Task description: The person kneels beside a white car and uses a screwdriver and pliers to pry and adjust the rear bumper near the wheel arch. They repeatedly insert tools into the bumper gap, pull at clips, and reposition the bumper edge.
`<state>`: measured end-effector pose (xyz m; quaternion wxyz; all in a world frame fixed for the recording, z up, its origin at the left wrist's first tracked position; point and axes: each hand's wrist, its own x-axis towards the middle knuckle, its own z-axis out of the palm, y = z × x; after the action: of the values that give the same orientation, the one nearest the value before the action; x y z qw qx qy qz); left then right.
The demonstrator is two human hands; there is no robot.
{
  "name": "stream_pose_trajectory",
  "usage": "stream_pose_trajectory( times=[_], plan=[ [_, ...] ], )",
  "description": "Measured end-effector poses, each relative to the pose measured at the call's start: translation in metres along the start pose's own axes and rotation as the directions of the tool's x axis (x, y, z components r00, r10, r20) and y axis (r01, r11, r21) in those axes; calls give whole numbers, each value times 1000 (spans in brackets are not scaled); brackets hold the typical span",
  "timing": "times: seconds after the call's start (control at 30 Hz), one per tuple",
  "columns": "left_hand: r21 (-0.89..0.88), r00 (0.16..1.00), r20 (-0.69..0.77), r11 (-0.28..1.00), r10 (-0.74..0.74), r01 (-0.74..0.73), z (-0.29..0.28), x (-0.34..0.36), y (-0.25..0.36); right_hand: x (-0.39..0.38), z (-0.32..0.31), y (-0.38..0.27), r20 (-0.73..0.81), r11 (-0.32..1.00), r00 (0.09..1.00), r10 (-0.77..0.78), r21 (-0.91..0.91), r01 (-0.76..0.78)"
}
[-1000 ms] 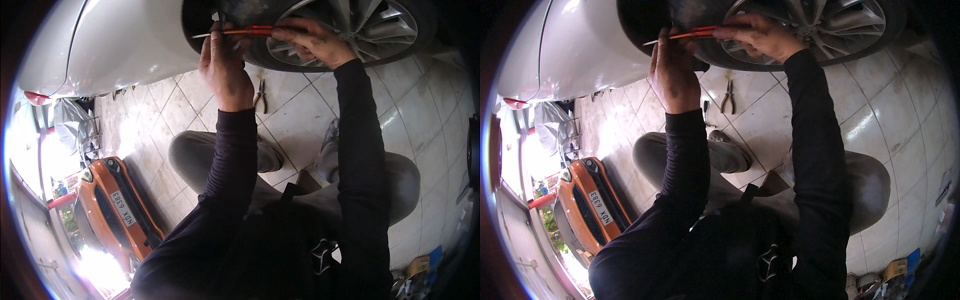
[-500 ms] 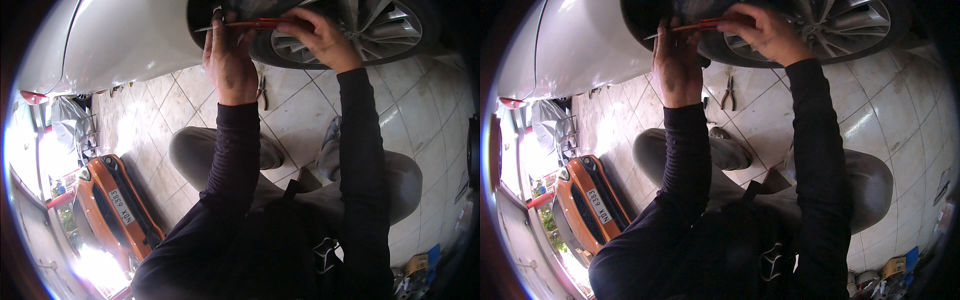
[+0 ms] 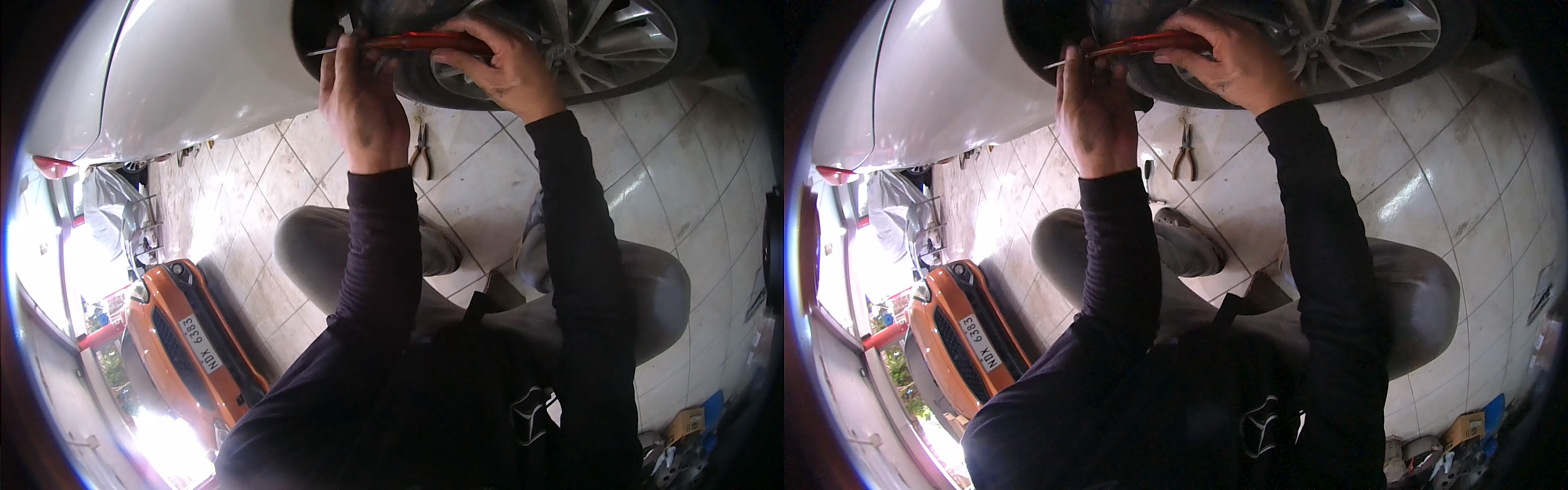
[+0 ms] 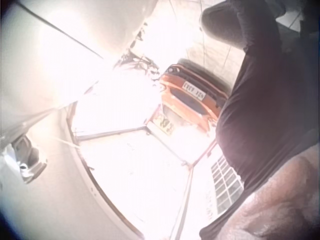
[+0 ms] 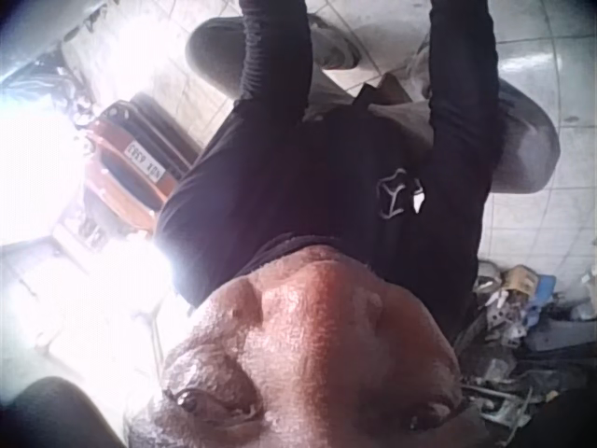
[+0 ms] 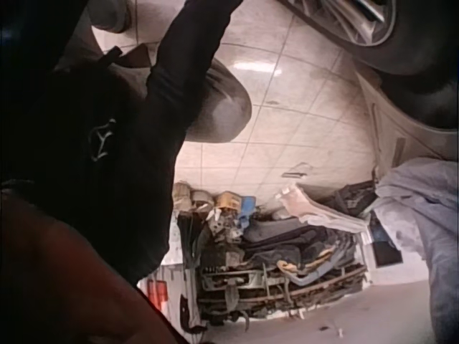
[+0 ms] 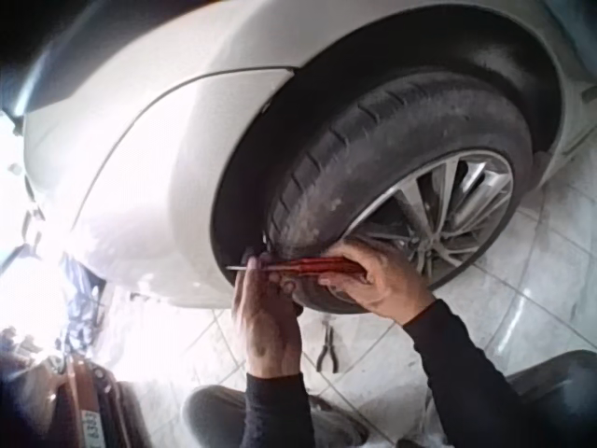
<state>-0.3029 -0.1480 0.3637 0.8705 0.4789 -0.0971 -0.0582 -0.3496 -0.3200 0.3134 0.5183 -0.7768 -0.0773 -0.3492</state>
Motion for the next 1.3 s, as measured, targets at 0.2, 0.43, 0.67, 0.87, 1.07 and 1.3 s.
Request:
stream_pose_trajectory(
  times=[0.2,0.43,0.67,0.87,1.07,1.3],
  plan=[
    [18,998,-44,999,39,-38,-1,8,7,0,-30,0,412,653,774,480,421,-629],
    [-44,985,111,991,130,-125,-5,13,-9,-3,-1,18,-7,974,996,87,209,-84],
    [-60,975,98,979,198,-193,-3,11,-8,-4,-33,-6,496,528,653,572,387,-756],
    [-29,995,-23,995,93,-93,1,5,-4,-4,-15,-7,158,909,946,282,271,-316],
    [12,986,71,989,149,-151,-2,4,-3,1,-40,-13,441,603,727,526,408,-685],
    [6,1000,-14,1000,-3,3,-2,6,-2,-3,-14,-9,203,833,914,351,378,-404]
  ],
)
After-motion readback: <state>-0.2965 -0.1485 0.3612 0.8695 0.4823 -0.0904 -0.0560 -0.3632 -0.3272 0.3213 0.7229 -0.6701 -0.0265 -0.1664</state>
